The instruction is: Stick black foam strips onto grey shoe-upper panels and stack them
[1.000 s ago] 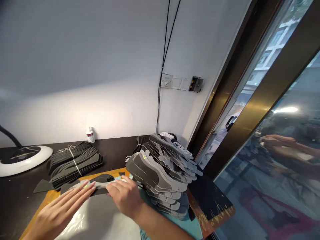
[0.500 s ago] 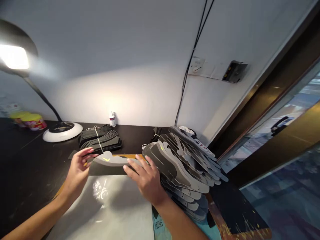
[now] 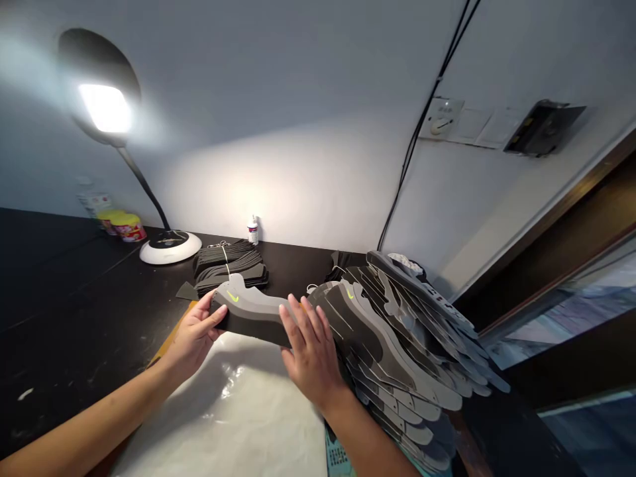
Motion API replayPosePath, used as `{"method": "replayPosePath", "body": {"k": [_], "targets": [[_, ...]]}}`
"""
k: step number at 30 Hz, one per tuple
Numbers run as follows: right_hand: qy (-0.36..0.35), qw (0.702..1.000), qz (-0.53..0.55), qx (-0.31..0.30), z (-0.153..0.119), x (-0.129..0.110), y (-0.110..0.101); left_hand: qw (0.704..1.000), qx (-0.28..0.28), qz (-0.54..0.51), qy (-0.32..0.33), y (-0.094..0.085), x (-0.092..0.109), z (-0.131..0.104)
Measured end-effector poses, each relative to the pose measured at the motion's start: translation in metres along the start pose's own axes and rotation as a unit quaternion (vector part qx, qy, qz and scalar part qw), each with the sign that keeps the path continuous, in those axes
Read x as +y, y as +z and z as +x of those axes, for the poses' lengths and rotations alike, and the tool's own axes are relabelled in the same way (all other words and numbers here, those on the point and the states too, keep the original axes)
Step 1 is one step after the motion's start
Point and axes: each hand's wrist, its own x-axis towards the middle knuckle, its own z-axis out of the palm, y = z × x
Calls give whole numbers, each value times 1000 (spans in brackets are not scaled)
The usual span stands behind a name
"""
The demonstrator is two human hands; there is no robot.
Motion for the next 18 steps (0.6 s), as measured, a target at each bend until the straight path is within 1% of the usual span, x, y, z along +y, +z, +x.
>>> {"method": "replayPosePath", "body": {"k": [3, 8, 10, 16, 18], "targets": [[45, 999, 5, 12, -2, 2, 4, 1000, 21, -3, 9, -3, -1, 4], [91, 996, 16, -5, -4, 5, 10, 999, 32, 1, 13, -10, -1, 9], [113, 993, 23, -2, -4, 7, 13, 999, 36, 0, 21, -12, -1, 12], [162, 982, 85, 43, -5, 12, 18, 995, 77, 10, 58, -11, -2, 13], [167, 980, 98, 43, -5, 13, 17, 994, 88, 11, 63, -9, -2, 11]]}}
